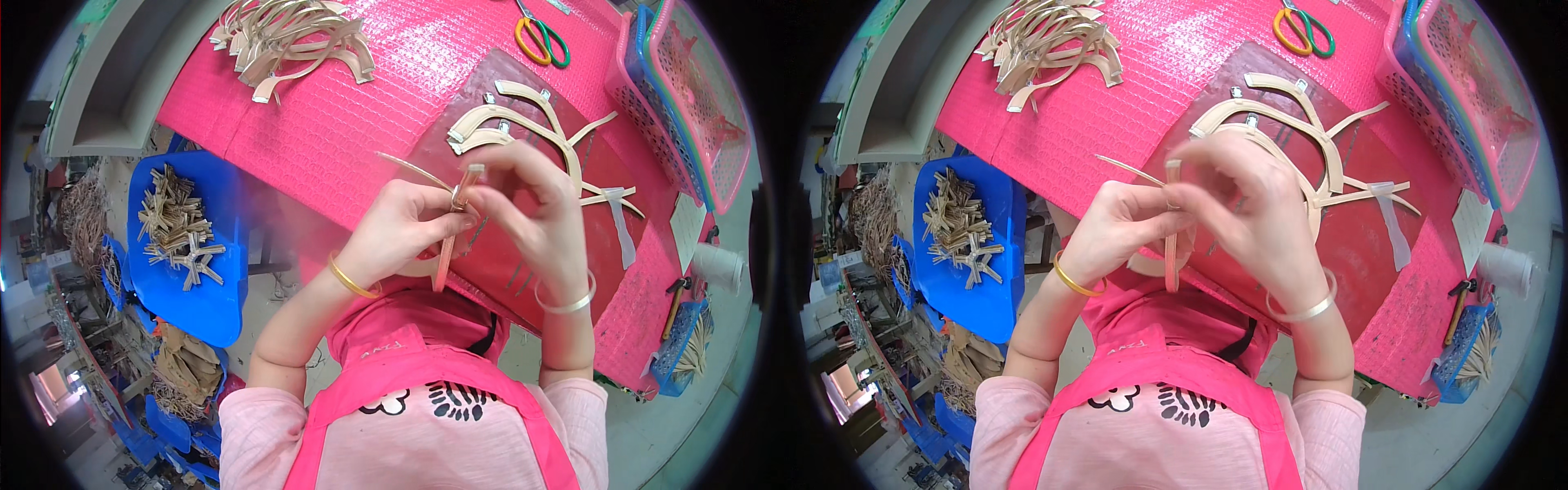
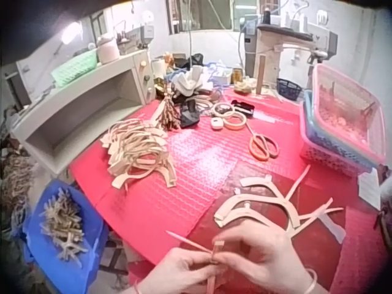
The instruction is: Assembling shoe straps by attaching metal buckles and organizing the components.
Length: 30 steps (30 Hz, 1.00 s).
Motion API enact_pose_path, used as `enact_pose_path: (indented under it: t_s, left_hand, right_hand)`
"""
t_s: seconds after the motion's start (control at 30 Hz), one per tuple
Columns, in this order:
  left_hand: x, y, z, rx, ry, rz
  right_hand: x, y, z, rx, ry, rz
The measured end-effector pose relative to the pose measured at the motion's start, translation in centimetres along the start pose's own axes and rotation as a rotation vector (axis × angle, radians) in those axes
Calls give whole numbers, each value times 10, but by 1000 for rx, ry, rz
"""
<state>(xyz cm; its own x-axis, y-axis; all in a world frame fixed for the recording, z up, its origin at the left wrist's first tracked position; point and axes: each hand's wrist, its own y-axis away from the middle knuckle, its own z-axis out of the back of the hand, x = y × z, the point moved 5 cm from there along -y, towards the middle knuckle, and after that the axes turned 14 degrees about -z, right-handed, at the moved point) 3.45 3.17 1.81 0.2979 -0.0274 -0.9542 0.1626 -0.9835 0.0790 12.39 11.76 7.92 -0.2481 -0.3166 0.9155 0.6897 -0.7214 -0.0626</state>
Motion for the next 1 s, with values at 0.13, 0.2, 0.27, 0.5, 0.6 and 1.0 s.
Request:
enact_pose_path:
  t_s: [0.13,0.2,0.27,0.5,0.6,1.0]
  left_hand:
    - [-7,7,5,-67,302,123]
    - [-12,11,3,-173,404,114]
    - [-8,7,2,-175,303,49]
    - [-5,7,7,-199,202,-43]
    - [-7,9,9,-160,216,-25]
    - [0,18,0,-138,-51,-123]
  right_hand:
    - [-6,23,-3,-39,187,523]
    - [-10,34,-13,-90,244,695]
    - [-10,41,-18,-145,308,715]
    - [-13,49,-18,-110,293,642]
    - [-13,51,-16,-106,253,641]
    - [-26,13,-22,-176,-141,-11]
